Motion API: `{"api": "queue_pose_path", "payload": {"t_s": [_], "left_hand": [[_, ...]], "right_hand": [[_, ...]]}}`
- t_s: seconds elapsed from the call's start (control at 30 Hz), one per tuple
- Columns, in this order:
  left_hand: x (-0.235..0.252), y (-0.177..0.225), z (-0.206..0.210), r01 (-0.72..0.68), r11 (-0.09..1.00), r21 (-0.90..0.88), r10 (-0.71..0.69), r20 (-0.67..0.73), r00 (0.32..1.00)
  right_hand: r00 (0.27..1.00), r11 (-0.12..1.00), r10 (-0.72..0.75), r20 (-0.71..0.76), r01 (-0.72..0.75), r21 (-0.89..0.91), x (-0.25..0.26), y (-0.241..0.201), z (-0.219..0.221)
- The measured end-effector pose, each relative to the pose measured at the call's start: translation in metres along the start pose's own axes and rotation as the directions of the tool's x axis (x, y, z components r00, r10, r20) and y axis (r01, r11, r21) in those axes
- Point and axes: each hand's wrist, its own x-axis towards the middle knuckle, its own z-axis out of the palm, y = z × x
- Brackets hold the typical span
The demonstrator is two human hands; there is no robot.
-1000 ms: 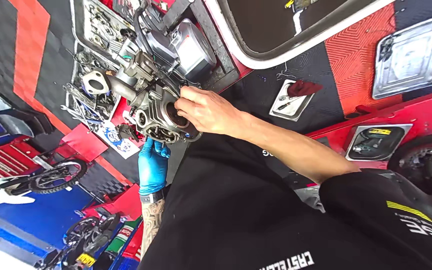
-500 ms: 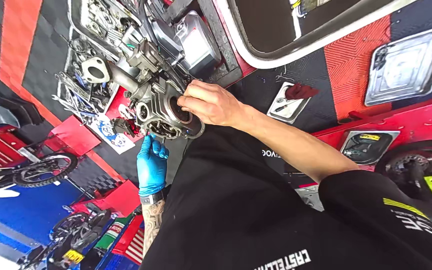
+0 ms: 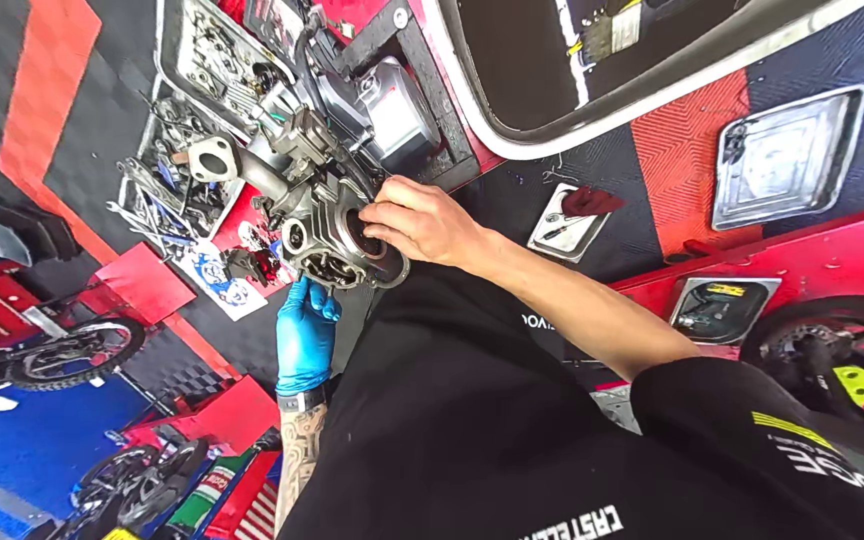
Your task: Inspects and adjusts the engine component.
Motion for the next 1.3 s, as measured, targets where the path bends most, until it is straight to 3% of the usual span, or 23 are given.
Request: {"api": "queue_pose_path", "payload": {"t_s": [0.1, 0.2, 0.47, 0.73, 1.17, 1.3], "left_hand": [[0.000, 0.001, -0.003, -0.009, 1.000, -0.014, 0.009, -0.002, 1.000], [-0.001, 0.002, -0.006, -0.016, 1.000, -0.020, 0.015, -0.018, 1.000], [-0.001, 0.000, -0.009, -0.011, 0.999, -0.045, 0.010, -0.028, 1.000], [0.002, 0.004, -0.002, 0.000, 1.000, 0.001, 0.000, -0.014, 1.000], [0.004, 0.000, 0.005, 0.001, 1.000, -0.018, -0.001, 0.009, 1.000], [0.004, -0.002, 0.004, -0.003, 0.999, -0.033, 0.004, 0.018, 1.000]], "right_hand": [[0.997, 0.993, 0.061, -0.054, -0.055, 0.104, -0.002, -0.001, 0.004], [0.995, 0.983, 0.096, 0.015, -0.097, 0.155, -0.003, -0.001, -0.002], [0.986, 0.988, -0.143, 0.085, 0.148, -0.055, 0.004, 0.004, -0.006], [0.969, 0.969, -0.217, 0.116, 0.228, -0.090, 0.005, 0.008, -0.008], [0.987, 0.985, -0.100, 0.128, 0.116, -0.125, 0.007, -0.001, -0.006], [0.998, 0.998, -0.056, 0.004, 0.056, 0.000, 0.002, 0.000, -0.002]]}}
